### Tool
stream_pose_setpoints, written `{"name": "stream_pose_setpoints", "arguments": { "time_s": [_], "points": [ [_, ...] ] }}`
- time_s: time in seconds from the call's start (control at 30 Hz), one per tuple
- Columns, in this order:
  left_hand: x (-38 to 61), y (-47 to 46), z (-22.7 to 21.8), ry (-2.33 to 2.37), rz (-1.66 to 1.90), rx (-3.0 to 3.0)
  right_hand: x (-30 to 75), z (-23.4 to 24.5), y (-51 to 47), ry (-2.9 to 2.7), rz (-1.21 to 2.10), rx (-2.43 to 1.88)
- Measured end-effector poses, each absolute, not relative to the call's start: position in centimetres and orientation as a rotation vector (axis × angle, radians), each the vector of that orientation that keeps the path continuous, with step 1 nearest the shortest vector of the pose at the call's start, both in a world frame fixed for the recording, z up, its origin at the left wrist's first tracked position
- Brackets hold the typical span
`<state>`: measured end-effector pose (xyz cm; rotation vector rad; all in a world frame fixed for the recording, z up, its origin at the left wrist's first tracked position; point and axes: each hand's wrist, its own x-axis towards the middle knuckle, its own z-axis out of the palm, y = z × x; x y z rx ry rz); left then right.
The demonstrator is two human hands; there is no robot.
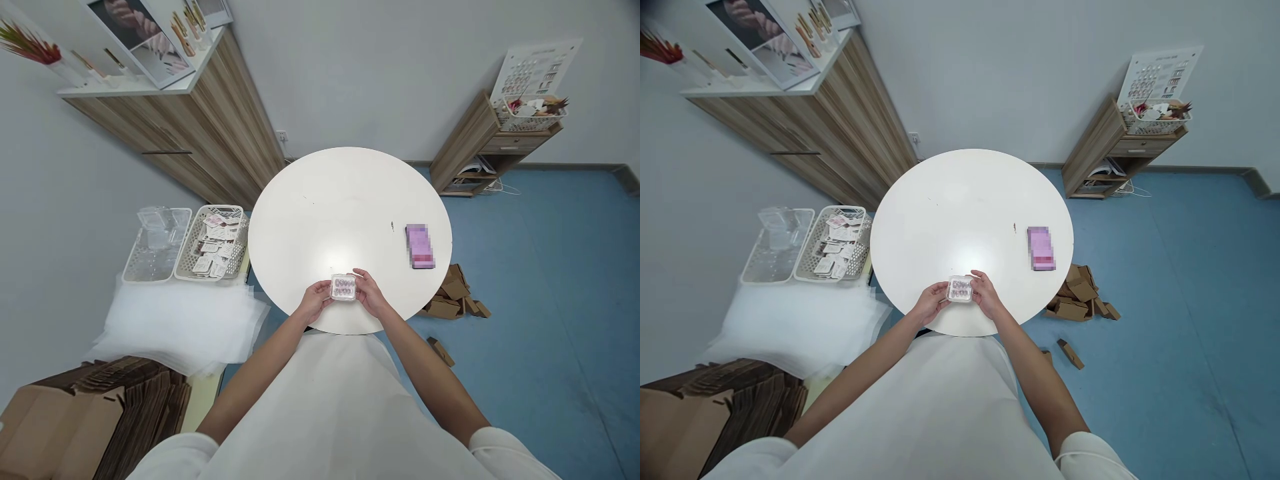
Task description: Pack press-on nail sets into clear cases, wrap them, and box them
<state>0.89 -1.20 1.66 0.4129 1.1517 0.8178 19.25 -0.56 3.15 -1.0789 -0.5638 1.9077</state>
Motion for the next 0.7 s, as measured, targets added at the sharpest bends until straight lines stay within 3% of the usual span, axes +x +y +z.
{"name": "stream_pose_setpoints", "arguments": {
  "time_s": [0.3, 0.7],
  "points": [
    [0.8, -1.3, 2.1, 1.161, 0.866, 0.443, 18.5, 2.3, -2.1, -0.678, 1.754, -1.388],
    [0.8, -2.4, 1.9, 1.359, 0.760, 0.836, 17.3, 2.1, -2.2, -0.705, 1.648, -1.403]
  ]
}}
